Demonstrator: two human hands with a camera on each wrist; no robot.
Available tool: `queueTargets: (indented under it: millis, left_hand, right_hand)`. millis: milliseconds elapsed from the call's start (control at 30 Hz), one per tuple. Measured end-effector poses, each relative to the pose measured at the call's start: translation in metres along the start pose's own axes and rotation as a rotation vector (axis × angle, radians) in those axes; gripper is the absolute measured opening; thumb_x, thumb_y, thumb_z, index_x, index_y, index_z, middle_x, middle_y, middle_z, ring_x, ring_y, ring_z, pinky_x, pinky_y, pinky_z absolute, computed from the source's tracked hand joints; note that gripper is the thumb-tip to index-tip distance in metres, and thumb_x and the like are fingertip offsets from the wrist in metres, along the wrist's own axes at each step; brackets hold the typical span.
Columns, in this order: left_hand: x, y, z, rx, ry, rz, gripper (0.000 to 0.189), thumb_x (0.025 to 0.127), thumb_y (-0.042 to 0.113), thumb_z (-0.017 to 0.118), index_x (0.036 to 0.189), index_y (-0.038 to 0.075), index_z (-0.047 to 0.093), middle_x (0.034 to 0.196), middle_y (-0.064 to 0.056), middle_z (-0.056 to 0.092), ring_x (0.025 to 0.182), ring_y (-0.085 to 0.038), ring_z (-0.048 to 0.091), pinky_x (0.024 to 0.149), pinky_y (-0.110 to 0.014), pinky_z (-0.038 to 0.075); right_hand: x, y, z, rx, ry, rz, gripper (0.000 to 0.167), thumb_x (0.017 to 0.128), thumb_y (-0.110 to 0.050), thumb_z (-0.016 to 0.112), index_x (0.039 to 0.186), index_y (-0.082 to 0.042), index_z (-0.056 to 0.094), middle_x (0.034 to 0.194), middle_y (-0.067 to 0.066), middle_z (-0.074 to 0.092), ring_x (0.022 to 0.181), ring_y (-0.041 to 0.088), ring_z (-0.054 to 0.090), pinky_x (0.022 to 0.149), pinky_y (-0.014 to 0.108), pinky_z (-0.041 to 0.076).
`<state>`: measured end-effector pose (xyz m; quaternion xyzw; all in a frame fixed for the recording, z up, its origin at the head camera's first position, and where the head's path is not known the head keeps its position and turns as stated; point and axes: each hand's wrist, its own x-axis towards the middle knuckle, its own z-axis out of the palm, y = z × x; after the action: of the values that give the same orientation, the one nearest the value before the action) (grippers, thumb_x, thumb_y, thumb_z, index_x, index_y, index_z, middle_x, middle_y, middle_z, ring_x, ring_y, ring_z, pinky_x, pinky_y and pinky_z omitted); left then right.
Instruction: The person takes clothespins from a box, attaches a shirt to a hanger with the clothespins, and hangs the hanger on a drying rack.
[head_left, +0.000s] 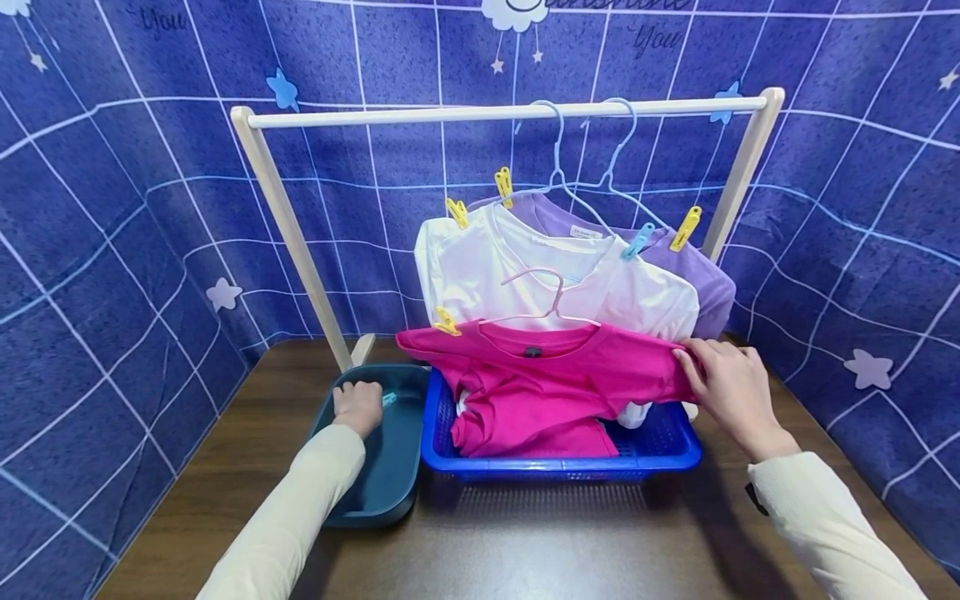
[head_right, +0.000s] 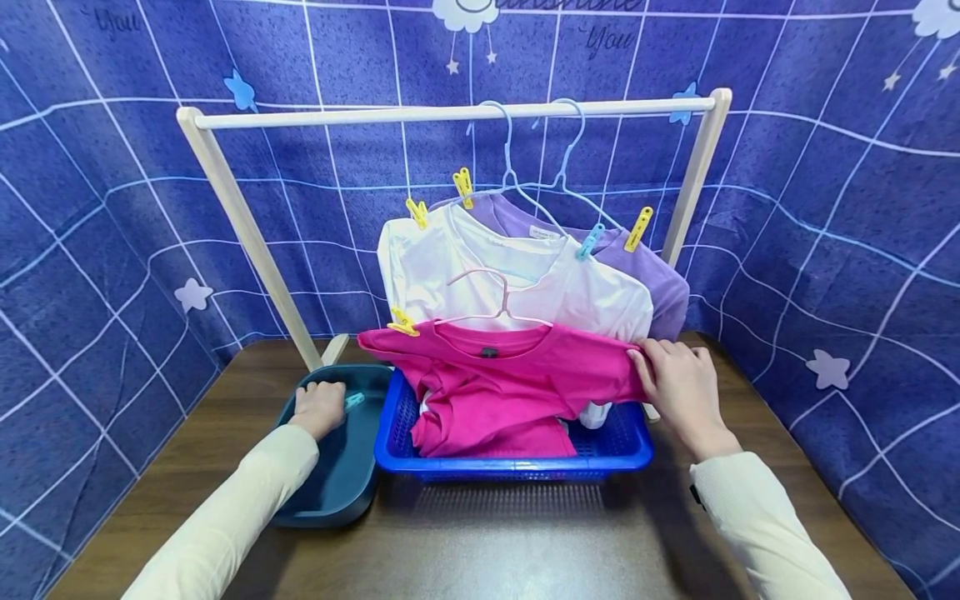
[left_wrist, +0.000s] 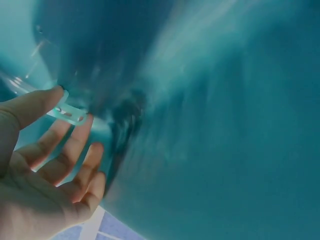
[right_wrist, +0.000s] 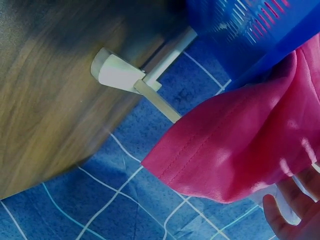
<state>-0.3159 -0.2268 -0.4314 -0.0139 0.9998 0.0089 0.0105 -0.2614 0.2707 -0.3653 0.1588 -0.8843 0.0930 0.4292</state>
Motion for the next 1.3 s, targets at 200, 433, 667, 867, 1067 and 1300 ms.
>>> queueTargets:
  millis: [200, 433, 667, 867, 1067, 1300]
  left_hand:
    - [-0.005, 0.002, -0.003, 0.013, 0.028, 0.015, 0.023, 0.085, 0.005, 0.051, 0.103, -0.001, 0.063, 0.101, -0.025, 0.062, 0.095, -0.043, 0.052, 0.087, -0.059, 0.035]
    - [-0.015, 0.007, -0.014, -0.016, 0.117, 0.041, 0.025, 0.079, 0.016, 0.064, 0.096, -0.002, 0.062, 0.099, -0.024, 0.062, 0.097, -0.044, 0.052, 0.087, -0.059, 0.034]
    - [-0.027, 0.011, -0.026, -0.031, 0.251, 0.055, 0.024, 0.076, 0.021, 0.068, 0.084, -0.001, 0.063, 0.094, -0.024, 0.063, 0.090, -0.042, 0.053, 0.077, -0.053, 0.036]
    - [-0.034, 0.013, -0.036, -0.047, 0.340, 0.054, 0.027, 0.075, 0.022, 0.066, 0.084, -0.003, 0.062, 0.090, -0.025, 0.062, 0.087, -0.041, 0.052, 0.074, -0.051, 0.035]
    - [-0.037, 0.014, -0.046, -0.104, 0.410, 0.043, 0.033, 0.078, 0.024, 0.066, 0.091, -0.006, 0.061, 0.092, -0.025, 0.059, 0.088, -0.040, 0.050, 0.074, -0.052, 0.034]
    - [-0.041, 0.014, -0.063, -0.151, 0.526, 0.062, 0.038, 0.079, 0.022, 0.066, 0.101, -0.009, 0.060, 0.098, -0.026, 0.057, 0.092, -0.042, 0.048, 0.079, -0.054, 0.033]
  right_hand:
    - [0.000, 0.000, 0.000, 0.002, 0.005, 0.000, 0.014, 0.082, -0.019, 0.064, 0.083, -0.005, 0.063, 0.070, 0.012, 0.065, 0.066, 0.033, 0.059, 0.062, 0.045, 0.036]
    - [0.001, 0.000, 0.000, 0.002, 0.009, -0.002, 0.014, 0.082, -0.019, 0.064, 0.083, -0.005, 0.063, 0.070, 0.013, 0.065, 0.066, 0.033, 0.059, 0.062, 0.045, 0.036]
    - [0.001, -0.002, -0.001, 0.006, 0.005, 0.000, 0.013, 0.082, -0.018, 0.064, 0.084, -0.005, 0.064, 0.070, 0.013, 0.065, 0.066, 0.032, 0.059, 0.062, 0.044, 0.036]
    - [0.000, -0.001, -0.001, 0.004, 0.014, 0.000, 0.014, 0.081, -0.018, 0.064, 0.086, -0.005, 0.064, 0.072, 0.013, 0.066, 0.068, 0.032, 0.059, 0.062, 0.044, 0.036]
    - [0.000, 0.000, 0.000, 0.003, 0.013, 0.001, 0.014, 0.081, -0.018, 0.064, 0.086, -0.005, 0.064, 0.073, 0.013, 0.066, 0.069, 0.032, 0.059, 0.063, 0.044, 0.036]
    - [0.000, 0.000, 0.000, -0.001, 0.011, -0.002, 0.014, 0.081, -0.018, 0.064, 0.085, -0.005, 0.064, 0.072, 0.013, 0.065, 0.069, 0.032, 0.060, 0.063, 0.045, 0.036]
